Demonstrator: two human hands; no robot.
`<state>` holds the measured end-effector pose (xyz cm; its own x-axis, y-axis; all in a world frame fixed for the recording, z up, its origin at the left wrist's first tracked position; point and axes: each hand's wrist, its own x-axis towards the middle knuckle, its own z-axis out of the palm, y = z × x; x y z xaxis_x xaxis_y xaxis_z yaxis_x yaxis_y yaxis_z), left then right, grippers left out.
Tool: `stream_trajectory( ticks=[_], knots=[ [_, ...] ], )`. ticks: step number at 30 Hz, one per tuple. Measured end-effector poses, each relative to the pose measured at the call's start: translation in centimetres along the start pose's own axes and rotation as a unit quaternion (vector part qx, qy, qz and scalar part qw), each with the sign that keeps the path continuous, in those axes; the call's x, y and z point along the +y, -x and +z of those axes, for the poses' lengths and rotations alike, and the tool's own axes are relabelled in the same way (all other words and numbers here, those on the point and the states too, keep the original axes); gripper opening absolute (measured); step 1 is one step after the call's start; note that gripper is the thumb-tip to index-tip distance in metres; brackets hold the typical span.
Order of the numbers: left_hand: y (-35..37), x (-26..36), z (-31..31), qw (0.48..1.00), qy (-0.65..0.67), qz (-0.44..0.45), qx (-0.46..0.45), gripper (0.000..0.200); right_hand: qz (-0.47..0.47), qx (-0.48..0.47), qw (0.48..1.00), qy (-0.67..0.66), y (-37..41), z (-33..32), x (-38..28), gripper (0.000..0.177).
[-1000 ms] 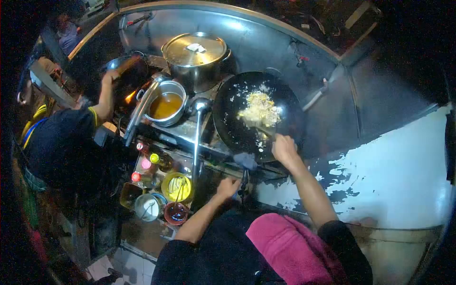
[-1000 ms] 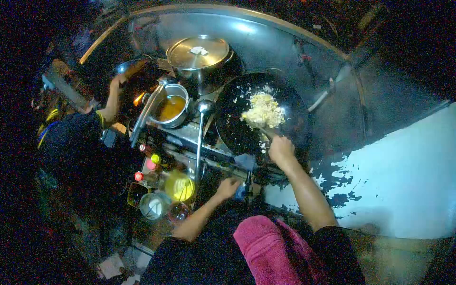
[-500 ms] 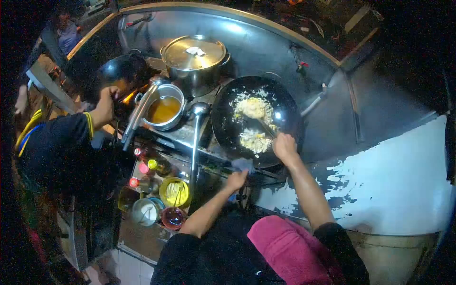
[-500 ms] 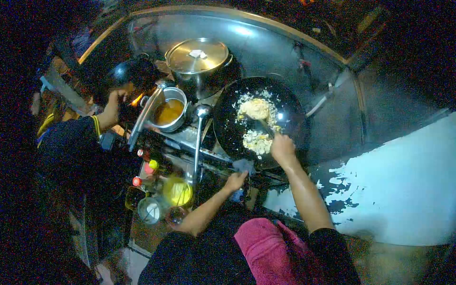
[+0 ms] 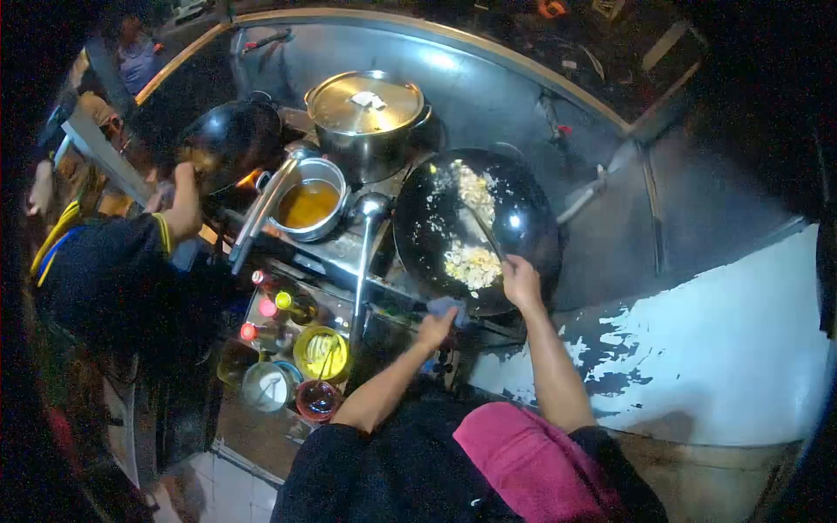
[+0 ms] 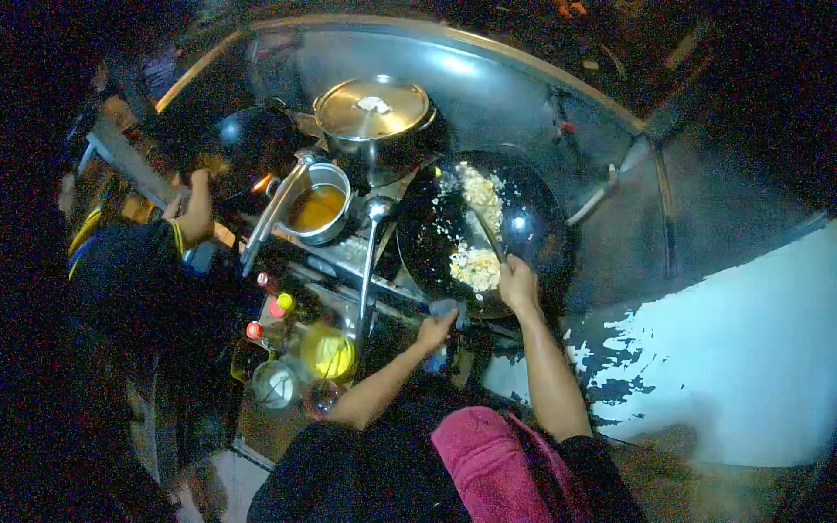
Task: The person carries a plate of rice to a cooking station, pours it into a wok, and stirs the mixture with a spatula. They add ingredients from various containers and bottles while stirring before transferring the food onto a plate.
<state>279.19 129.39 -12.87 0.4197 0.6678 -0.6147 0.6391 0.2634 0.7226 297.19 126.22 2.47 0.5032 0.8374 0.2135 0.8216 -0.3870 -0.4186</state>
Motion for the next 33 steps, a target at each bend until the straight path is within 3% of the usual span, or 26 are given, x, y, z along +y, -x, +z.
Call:
stream_trajectory(
  ticks=[1, 2, 3, 4, 5, 7, 8, 9, 10, 11, 13, 15, 17, 19, 20, 21, 23, 25, 26, 27, 28, 29, 30, 31, 32, 33],
  knots=[
    [0.4, 0.5, -0.3, 1.0, 0.004, 0.002, 0.007, 0.071, 0.137, -0.045, 0.972, -0.185, 1.1, 0.0, 0.8, 0.025],
    [1.2, 1.3, -0.9, 0.998, 0.059, 0.0, -0.025, 0.072, 0.265, -0.093, 0.89, -0.36, 2.4, 0.0, 1.2, 0.025],
    [1.8, 1.8, -1.2, 0.992, 0.113, -0.002, -0.056, 0.074, 0.309, -0.059, 0.834, -0.452, 4.5, -0.4, 0.7, 0.025],
    [-2.5, -1.8, 2.4, 0.997, 0.074, -0.011, 0.029, 0.075, 0.322, -0.061, 0.808, -0.49, 6.5, -0.7, 1.2, 0.024],
    [-3.1, -2.3, 3.4, 0.994, 0.093, -0.031, 0.049, 0.072, 0.321, -0.053, 0.8, -0.505, 9.1, -1.0, 1.4, 0.021],
    [-0.4, 0.1, 2.2, 0.996, 0.053, -0.016, 0.072, 0.07, 0.302, -0.012, 0.81, -0.503, 14.8, 1.1, 3.4, 0.017],
    [0.1, 0.6, 1.9, 0.995, 0.055, -0.015, 0.081, 0.07, 0.302, -0.069, 0.9, -0.308, 17.7, 2.0, 5.2, 0.016],
    [0.6, 0.8, 1.8, 0.994, 0.038, 0.0, 0.098, 0.069, 0.324, -0.087, 0.847, -0.412, 20.7, 3.0, 6.0, 0.014],
    [1.1, 0.8, 1.8, 0.993, 0.018, 0.013, 0.114, 0.068, 0.159, -0.016, 0.985, -0.065, 24.3, 7.4, 10.9, 0.022],
    [1.5, 0.9, 1.8, 0.993, 0.018, 0.012, 0.119, 0.068, 0.242, 0.005, 0.955, -0.172, 25.2, 5.8, 7.9, 0.03],
    [2.3, 1.1, 1.5, 0.99, -0.011, 0.02, 0.142, 0.066, 0.283, -0.013, 0.915, -0.289, 26.3, 5.4, 7.0, 0.029],
    [3.1, 1.7, 1.3, 0.983, -0.007, -0.003, 0.183, 0.064, 0.221, 0.01, 0.941, -0.255, 27.1, 6.7, 7.6, 0.026],
    [4.3, 2.5, 1.0, 0.986, 0.066, 0.011, 0.15, 0.064, 0.163, 0.04, 0.962, -0.214, 27.3, 6.7, 7.6, 0.024],
    [5.9, 2.9, 0.2, 0.989, 0.068, 0.029, 0.132, 0.064, 0.34, -0.092, 0.833, -0.426, 26.0, 6.5, 7.2, 0.023],
    [5.8, 2.6, 0.2, 0.991, 0.095, 0.005, 0.099, 0.064, 0.357, -0.107, 0.8, -0.469, 25.1, 6.1, 6.9, 0.025],
    [5.6, 1.9, 0.3, 0.99, 0.122, -0.02, 0.065, 0.063, 0.321, -0.125, 0.809, -0.476, 23.9, 5.3, 6.1, 0.031],
    [6.9, -0.3, 0.5, 0.987, 0.153, -0.014, 0.05, 0.061, 0.311, -0.165, 0.772, -0.53, 22.5, 6.5, 7.7, 0.05],
    [11.9, -0.3, -1.4, 0.996, 0.063, 0.06, -0.028, 0.046, 0.352, -0.177, 0.647, -0.653, 20.9, 5.3, 6.7, 0.056],
    [11.7, -3.8, -1.0, 0.998, 0.007, 0.066, -0.023, 0.047, 0.353, -0.177, 0.646, -0.653, 20.4, 4.5, 6.4, 0.056],
    [11.7, -7.5, -0.5, 0.996, -0.05, 0.071, -0.018, 0.05, 0.358, -0.172, 0.606, -0.689, 20.1, 3.6, 5.9, 0.057],
    [15.3, -7.2, -1.6, 0.995, -0.081, 0.019, -0.056, 0.048, 0.362, -0.168, 0.565, -0.722, 20.1, 3.3, 5.7, 0.059],
    [16.1, -10.4, -1.9, 0.982, -0.168, 0.046, -0.075, 0.049, 0.384, -0.139, 0.567, -0.715, 21.1, 4.5, 6.7, 0.059],
    [18.4, -12.2, -2.6, 0.972, -0.206, -0.002, -0.112, 0.055, 0.411, -0.147, 0.588, -0.681, 22.4, 6.2, 8.1, 0.055],
    [17.2, -19.8, -1.8, 0.944, -0.287, -0.032, -0.161, 0.062, 0.437, -0.156, 0.608, -0.644, 23.8, 7.2, 9.1, 0.05],
    [18.7, -23.2, -2.1, 0.944, -0.268, -0.069, -0.182, 0.071, 0.447, -0.195, 0.668, -0.562, 25.3, 7.2, 8.8, 0.045],
    [18.7, -29.0, -1.2, 0.959, -0.23, -0.048, -0.158, 0.071, 0.45, -0.235, 0.721, -0.471, 26.8, 7.1, 8.4, 0.039]
  ],
)
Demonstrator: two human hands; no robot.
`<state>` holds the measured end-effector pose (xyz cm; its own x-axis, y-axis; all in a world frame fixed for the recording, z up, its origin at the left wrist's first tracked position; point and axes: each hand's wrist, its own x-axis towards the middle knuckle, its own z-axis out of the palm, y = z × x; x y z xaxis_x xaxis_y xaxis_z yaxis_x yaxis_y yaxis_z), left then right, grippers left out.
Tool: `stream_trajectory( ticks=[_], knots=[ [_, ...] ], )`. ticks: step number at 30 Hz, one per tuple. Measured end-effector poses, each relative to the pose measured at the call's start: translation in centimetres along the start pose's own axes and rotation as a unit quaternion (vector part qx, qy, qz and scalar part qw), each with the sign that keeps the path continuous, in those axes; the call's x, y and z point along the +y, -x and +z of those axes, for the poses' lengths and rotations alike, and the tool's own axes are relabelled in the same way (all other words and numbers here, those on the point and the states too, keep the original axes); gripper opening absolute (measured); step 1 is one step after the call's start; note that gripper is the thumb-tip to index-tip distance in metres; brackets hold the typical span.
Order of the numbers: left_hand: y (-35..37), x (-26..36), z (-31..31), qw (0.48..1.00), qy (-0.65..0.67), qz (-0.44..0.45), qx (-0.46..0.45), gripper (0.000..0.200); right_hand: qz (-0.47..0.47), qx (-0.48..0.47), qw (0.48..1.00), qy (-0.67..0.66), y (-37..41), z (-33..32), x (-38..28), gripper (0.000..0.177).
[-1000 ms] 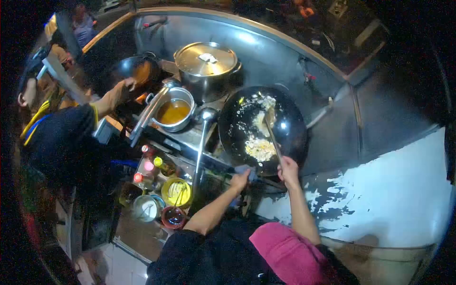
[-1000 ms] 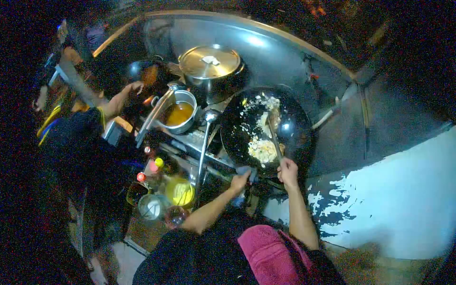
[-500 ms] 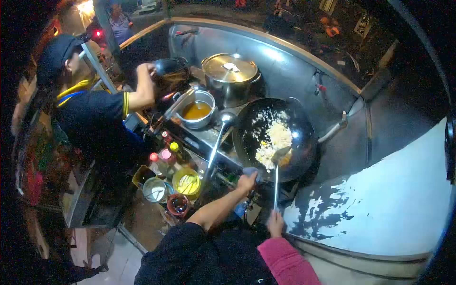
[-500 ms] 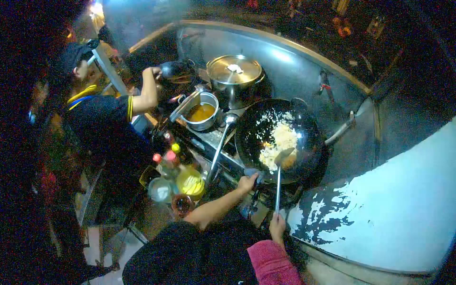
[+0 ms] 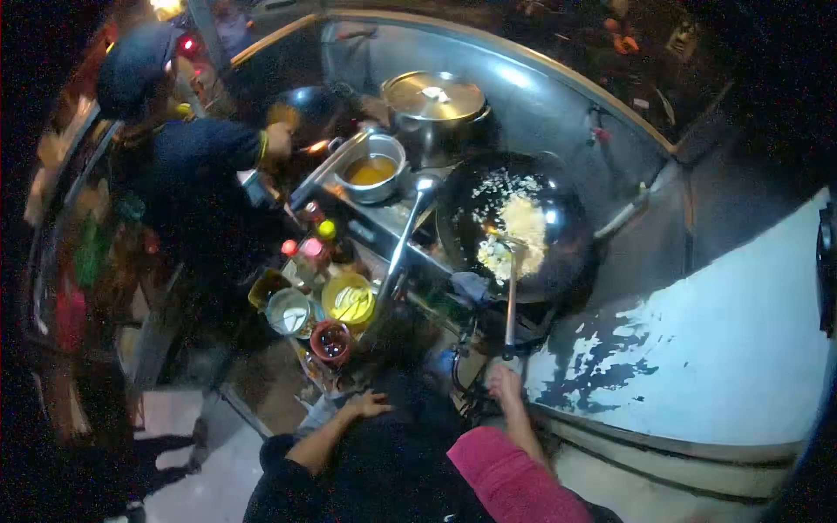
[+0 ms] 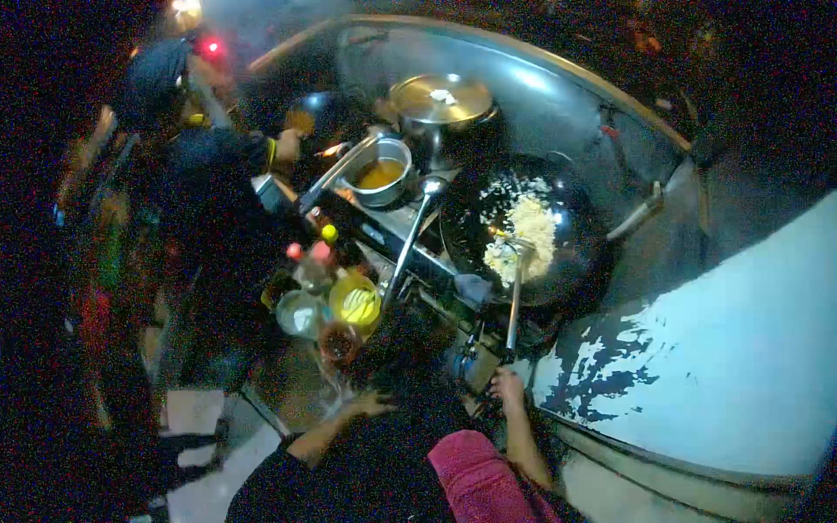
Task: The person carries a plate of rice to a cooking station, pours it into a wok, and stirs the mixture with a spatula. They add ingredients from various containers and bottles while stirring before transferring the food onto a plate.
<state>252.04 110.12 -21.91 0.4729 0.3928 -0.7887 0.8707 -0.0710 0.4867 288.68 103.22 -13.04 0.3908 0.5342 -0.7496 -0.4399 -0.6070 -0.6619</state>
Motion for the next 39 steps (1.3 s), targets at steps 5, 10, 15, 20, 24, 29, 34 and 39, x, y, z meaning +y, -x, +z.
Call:
stream_trajectory(
  ticks=[5, 10, 15, 20, 24, 29, 34, 39],
  knots=[
    [4.7, -5.2, 3.1, 0.96, 0.275, -0.014, 0.044, 0.066, -0.253, -0.298, 0.816, 0.426, -4.8, -3.0, 15.5, 0.028],
    [6.8, -9.1, 6.2, 0.956, 0.288, 0.027, 0.038, 0.052, -0.237, -0.179, 0.77, 0.564, 1.4, 5.4, 9.3, 0.021],
    [7.3, -12.7, 8.5, 0.911, 0.404, 0.044, 0.061, 0.046, -0.419, -0.01, 0.81, 0.409, 6.9, 14.5, -4.7, 0.015],
    [4.2, -17.3, 12.0, 0.933, 0.296, 0.068, 0.195, 0.052, -0.373, 0.405, 0.651, 0.522, 7.7, 11.7, -12.7, 0.045],
    [3.2, -16.6, 7.9, 0.984, 0.118, 0.084, 0.1, 0.057, -0.314, 0.262, 0.783, 0.469, -2.2, 4.3, -10.8, 0.057],
    [7.2, -5.6, -3.0, 0.991, 0.13, 0.03, -0.019, 0.055, -0.357, 0.182, 0.844, 0.357, -0.3, 4.9, -11.4, 0.042],
    [9.2, 8.0, -8.6, 0.984, 0.177, 0.014, 0.0, 0.051, -0.434, 0.231, 0.837, 0.238, 7.4, 4.1, -8.6, 0.039],
    [4.5, 13.7, -7.5, 0.969, 0.067, 0.237, -0.007, 0.051, -0.338, 0.287, 0.857, 0.263, 8.3, 1.3, -3.7, 0.037]
  ],
)
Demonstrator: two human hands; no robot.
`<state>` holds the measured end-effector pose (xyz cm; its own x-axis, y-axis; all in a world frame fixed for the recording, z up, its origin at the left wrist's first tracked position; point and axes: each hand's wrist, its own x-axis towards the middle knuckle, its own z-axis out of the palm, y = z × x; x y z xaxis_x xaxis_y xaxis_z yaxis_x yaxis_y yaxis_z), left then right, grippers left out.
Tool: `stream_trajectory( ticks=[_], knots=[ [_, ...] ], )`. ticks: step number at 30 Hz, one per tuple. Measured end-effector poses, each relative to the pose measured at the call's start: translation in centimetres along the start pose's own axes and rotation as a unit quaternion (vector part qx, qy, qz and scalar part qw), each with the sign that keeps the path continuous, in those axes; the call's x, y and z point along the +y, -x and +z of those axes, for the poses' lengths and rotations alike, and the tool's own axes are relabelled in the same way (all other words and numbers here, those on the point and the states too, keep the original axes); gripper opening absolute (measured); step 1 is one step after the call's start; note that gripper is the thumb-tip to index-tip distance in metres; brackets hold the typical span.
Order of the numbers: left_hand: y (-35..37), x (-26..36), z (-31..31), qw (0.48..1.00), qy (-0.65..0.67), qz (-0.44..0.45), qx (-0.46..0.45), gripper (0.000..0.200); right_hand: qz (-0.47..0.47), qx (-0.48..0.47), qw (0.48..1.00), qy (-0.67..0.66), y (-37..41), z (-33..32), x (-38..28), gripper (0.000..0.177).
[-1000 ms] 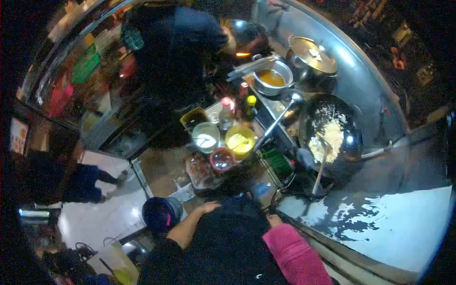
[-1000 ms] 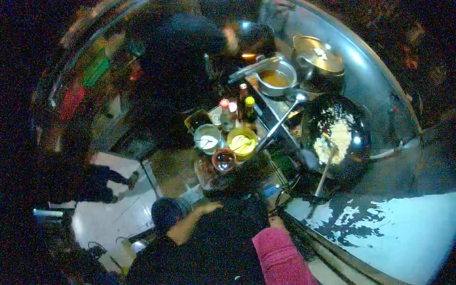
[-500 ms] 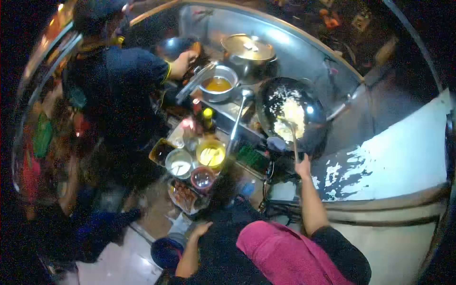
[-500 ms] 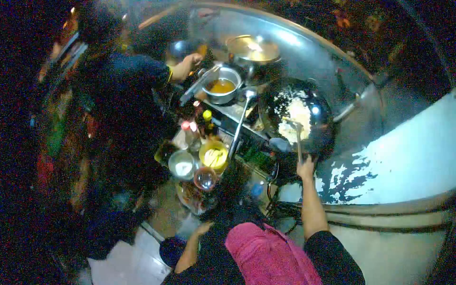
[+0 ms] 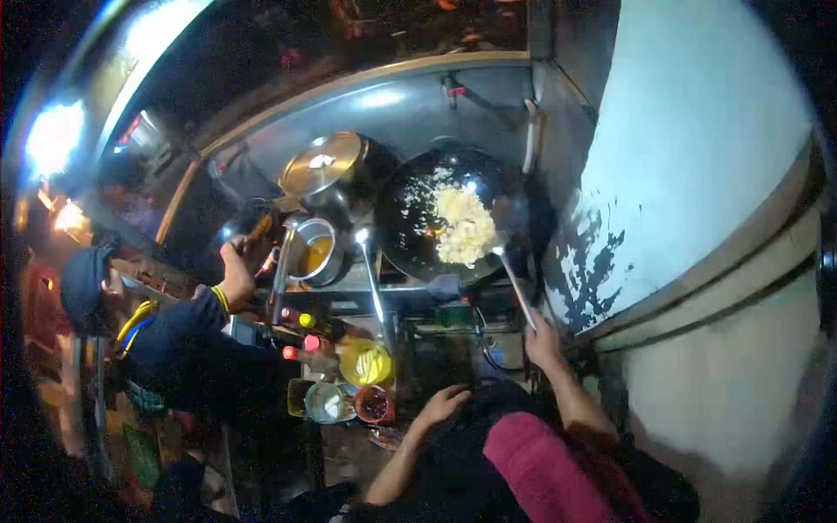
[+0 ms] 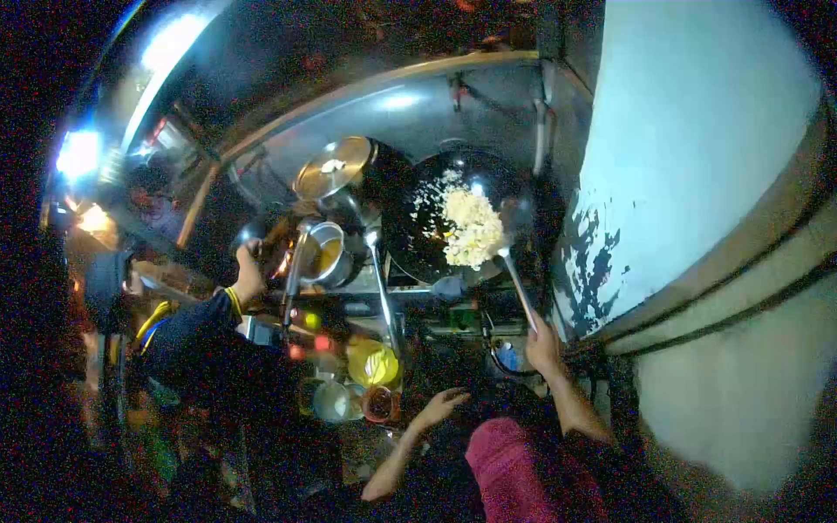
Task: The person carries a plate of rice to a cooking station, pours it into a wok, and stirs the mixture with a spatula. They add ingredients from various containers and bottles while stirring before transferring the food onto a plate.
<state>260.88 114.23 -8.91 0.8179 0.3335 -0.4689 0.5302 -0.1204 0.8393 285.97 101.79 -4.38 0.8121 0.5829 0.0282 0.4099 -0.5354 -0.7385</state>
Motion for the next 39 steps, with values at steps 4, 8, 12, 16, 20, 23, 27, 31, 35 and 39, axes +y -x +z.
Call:
stream_trajectory(
  ticks=[4, 8, 12, 16, 20, 23, 27, 31, 35, 39],
  knots=[
    [-1.9, 9.2, 0.1, 0.989, 0.097, 0.005, -0.114, 0.049, 0.014, -0.033, 0.994, -0.108, 0.1, -0.2, 0.2, 0.045],
    [-2.8, 17.4, -1.6, 0.955, 0.251, -0.024, -0.154, 0.055, 0.001, -0.07, 0.899, -0.433, -0.2, -0.9, -6.1, 0.041],
    [-5.0, 17.4, -3.2, 0.952, 0.304, 0.015, -0.038, 0.04, -0.073, -0.025, 0.949, -0.307, -0.7, -1.2, -9.3, 0.04],
    [-6.7, 11.3, -6.6, 0.987, 0.089, 0.025, 0.13, 0.036, -0.036, -0.017, 0.938, -0.344, 3.3, -0.6, -6.7, 0.039],
    [-0.1, 10.5, -8.8, 0.951, -0.235, -0.051, 0.193, 0.033, 0.137, -0.049, 0.946, -0.29, 11.5, 0.4, -3.3, 0.037],
    [2.5, 8.0, -9.2, 0.989, -0.036, -0.031, 0.138, 0.022, 0.072, -0.077, 0.965, -0.242, 18.9, 2.1, -2.8, 0.038],
    [5.3, 3.8, -9.0, 0.996, -0.059, 0.046, 0.046, 0.021, 0.193, 0.013, 0.931, -0.31, 28.9, 2.6, -4.5, 0.04],
    [6.0, 3.9, -7.8, 0.984, -0.127, 0.089, -0.086, 0.02, 0.235, 0.338, 0.857, -0.31, 36.3, 2.0, -5.5, 0.038],
    [7.0, 3.9, -6.5, 0.955, -0.179, 0.11, -0.211, 0.02, 0.436, 0.491, 0.718, -0.23, 45.5, 0.1, -5.9, 0.03],
    [7.9, 4.2, -4.0, 0.92, -0.217, 0.122, -0.303, 0.02, 0.454, 0.729, 0.497, -0.124, 56.0, -1.4, -4.4, 0.023]
  ],
)
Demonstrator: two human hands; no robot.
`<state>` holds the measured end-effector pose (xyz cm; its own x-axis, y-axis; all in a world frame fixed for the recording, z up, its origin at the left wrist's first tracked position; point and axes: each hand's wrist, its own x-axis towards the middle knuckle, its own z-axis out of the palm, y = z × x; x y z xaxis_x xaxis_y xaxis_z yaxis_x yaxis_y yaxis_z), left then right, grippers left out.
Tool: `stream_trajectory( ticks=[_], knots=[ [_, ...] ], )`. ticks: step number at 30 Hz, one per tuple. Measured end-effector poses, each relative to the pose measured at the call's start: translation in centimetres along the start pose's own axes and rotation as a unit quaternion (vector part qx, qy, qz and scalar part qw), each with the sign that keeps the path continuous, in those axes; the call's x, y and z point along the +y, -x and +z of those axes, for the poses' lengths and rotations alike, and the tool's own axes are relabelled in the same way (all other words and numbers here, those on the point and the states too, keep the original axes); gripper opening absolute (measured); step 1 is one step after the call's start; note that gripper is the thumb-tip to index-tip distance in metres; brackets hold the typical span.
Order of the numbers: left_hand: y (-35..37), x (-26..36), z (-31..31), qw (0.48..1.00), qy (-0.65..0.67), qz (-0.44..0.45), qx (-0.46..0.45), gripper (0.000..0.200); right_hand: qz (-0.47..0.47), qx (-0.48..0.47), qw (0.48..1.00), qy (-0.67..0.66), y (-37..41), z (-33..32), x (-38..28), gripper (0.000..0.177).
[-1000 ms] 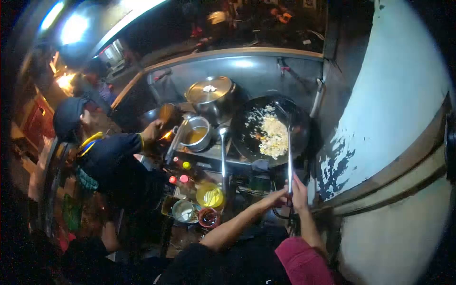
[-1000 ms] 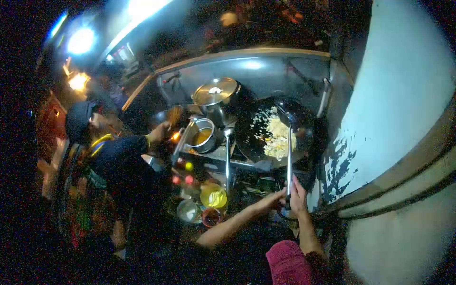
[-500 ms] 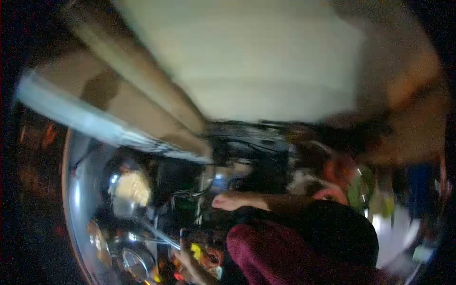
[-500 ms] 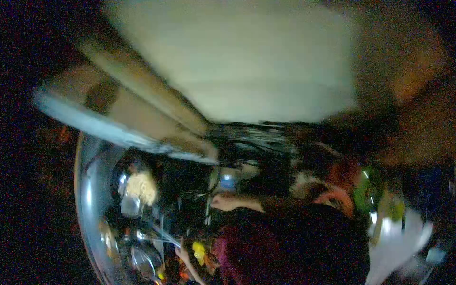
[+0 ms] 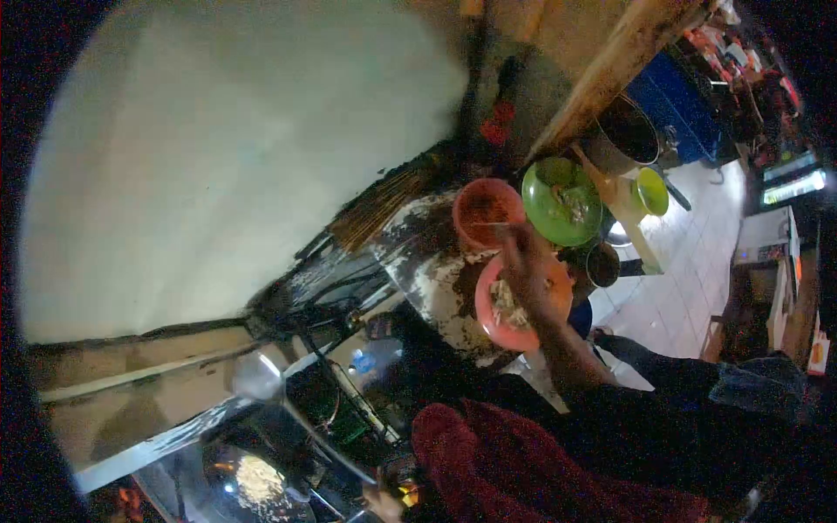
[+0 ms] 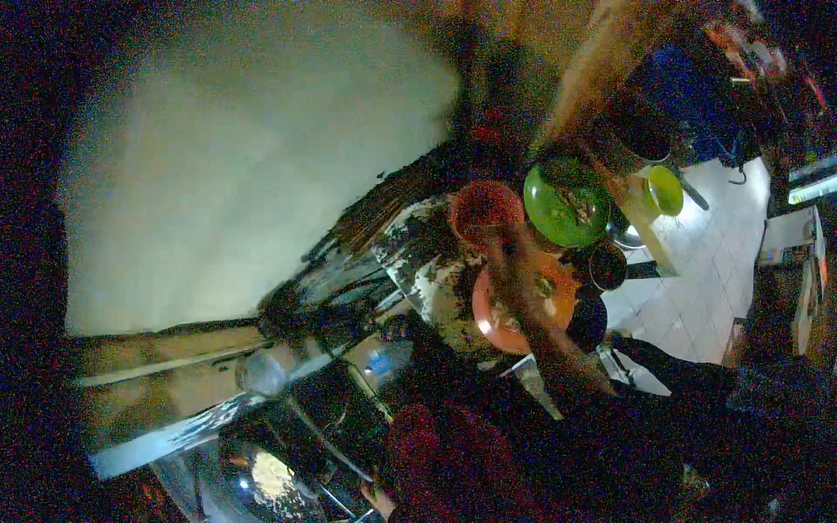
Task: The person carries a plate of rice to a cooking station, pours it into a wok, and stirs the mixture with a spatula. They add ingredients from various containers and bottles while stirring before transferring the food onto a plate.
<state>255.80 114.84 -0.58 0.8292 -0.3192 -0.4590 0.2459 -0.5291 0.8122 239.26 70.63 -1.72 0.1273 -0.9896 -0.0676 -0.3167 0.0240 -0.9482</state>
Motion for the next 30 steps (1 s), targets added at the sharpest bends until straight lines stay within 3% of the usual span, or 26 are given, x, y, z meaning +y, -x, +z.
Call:
stream_trajectory(
  ticks=[2, 4, 5, 6, 9, 10, 12, 14, 15, 19, 21, 27, 30],
  knots=[
    [-0.7, 0.7, 0.9, 0.999, -0.012, 0.021, -0.038, 0.02, -0.053, 0.155, 0.984, 0.063, -2.0, -2.9, 0.2, 0.034],
    [-1.6, 1.7, 1.8, 0.996, -0.015, 0.047, -0.069, 0.02, -0.008, 0.164, 0.96, 0.228, -3.4, -4.3, 1.7, 0.037],
    [-1.8, 2.2, 2.3, 0.994, -0.017, 0.067, -0.083, 0.02, -0.219, 0.082, 0.89, 0.391, -4.3, -4.4, 2.5, 0.03],
    [-2.2, 2.8, 2.9, 0.992, -0.013, 0.087, -0.092, 0.02, -0.218, 0.082, 0.891, 0.391, -5.1, -3.9, 3.0, 0.03],
    [-3.5, 5.2, 5.3, 0.983, -0.005, 0.159, -0.092, 0.017, -0.211, -0.033, 0.883, 0.417, -8.0, -1.8, 3.4, 0.032],
    [-4.6, 6.0, 5.8, 0.981, 0.006, 0.098, -0.167, 0.016, -0.208, -0.066, 0.879, 0.424, -8.8, -1.3, 3.4, 0.033],
    [-5.3, 7.8, 7.3, 0.971, 0.024, 0.038, -0.235, 0.015, -0.206, -0.11, 0.87, 0.435, -9.8, -0.6, 3.5, 0.034],
    [-3.9, 12.2, 8.9, 0.974, -0.075, 0.027, -0.213, 0.016, -0.205, -0.139, 0.864, 0.439, -10.4, -0.4, 3.2, 0.035],
    [-3.2, 12.9, 9.6, 0.971, 0.033, 0.088, -0.221, 0.016, -0.207, -0.151, 0.862, 0.438, -10.6, -0.6, 3.0, 0.036],
    [-3.4, 11.1, 9.7, 0.964, 0.017, 0.156, -0.213, 0.016, -0.205, -0.19, 0.854, 0.439, -11.3, -0.9, 2.6, 0.039],
    [-3.9, 10.7, 9.6, 0.963, -0.073, 0.117, -0.231, 0.018, -0.203, -0.204, 0.852, 0.437, -11.5, -1.1, 2.4, 0.04],
    [-3.2, 10.7, 10.7, 0.954, -0.079, 0.176, -0.229, 0.019, -0.188, -0.226, 0.843, 0.451, -11.7, -1.6, 2.2, 0.044],
    [-3.3, 10.1, 10.4, 0.952, -0.143, 0.136, -0.236, 0.021, -0.167, -0.277, 0.861, 0.393, -11.5, -2.3, 1.8, 0.046]
  ],
)
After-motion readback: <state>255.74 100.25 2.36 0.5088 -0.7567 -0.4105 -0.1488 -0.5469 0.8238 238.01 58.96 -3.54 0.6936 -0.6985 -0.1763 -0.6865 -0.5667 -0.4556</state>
